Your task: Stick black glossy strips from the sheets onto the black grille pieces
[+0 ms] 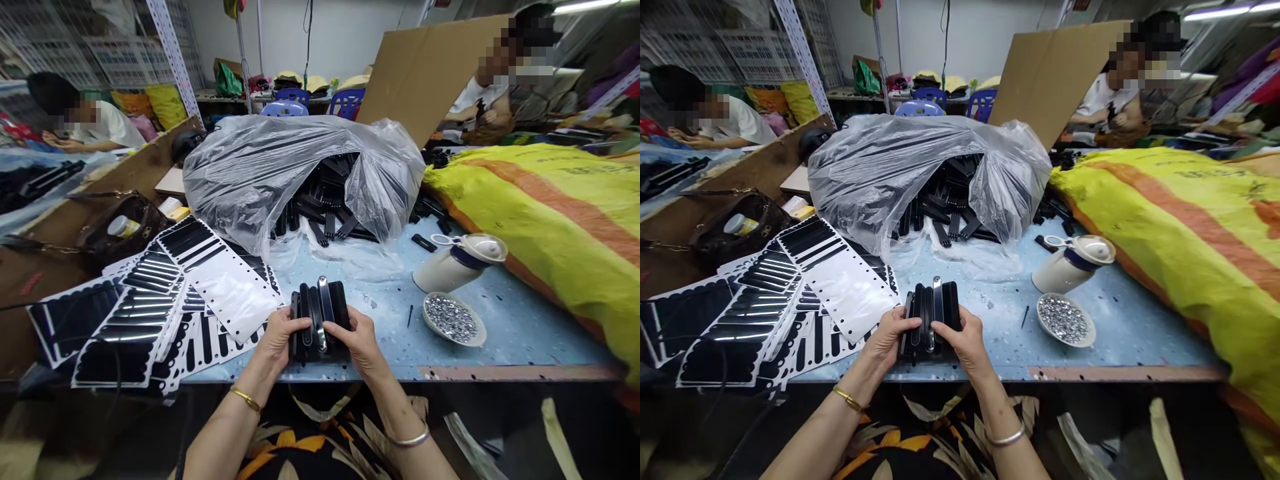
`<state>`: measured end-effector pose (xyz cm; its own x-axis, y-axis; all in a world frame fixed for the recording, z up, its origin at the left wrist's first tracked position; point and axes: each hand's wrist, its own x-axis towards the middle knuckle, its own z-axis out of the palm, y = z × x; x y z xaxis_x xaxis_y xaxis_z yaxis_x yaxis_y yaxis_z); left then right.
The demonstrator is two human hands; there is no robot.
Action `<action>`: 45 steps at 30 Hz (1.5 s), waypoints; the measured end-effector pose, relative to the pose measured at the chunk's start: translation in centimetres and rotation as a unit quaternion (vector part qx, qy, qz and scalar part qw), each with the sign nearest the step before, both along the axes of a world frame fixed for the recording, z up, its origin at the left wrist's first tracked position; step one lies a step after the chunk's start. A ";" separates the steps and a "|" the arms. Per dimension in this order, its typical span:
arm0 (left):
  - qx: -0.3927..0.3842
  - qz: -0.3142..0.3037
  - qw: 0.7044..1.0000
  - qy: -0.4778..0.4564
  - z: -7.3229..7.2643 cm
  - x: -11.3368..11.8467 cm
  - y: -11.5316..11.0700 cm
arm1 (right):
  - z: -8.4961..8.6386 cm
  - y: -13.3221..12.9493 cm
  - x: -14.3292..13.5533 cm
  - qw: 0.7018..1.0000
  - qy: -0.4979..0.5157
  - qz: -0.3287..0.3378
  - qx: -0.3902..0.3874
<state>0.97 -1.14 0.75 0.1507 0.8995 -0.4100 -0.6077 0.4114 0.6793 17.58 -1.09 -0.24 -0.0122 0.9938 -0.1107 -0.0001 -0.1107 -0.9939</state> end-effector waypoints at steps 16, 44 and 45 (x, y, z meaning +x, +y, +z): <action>0.093 -0.091 0.985 0.110 2.1 0.1 -1.7 | 2.8 -3.6 0.0 0.989 0.095 -0.099 -0.053; 0.214 -0.392 0.806 0.387 -11.2 1.1 -12.8 | -8.7 -10.8 -1.3 0.991 -0.001 -0.014 -0.135; 0.212 -0.396 0.810 0.377 -10.9 1.2 -12.8 | -8.6 -10.1 -1.7 0.994 0.003 -0.022 -0.111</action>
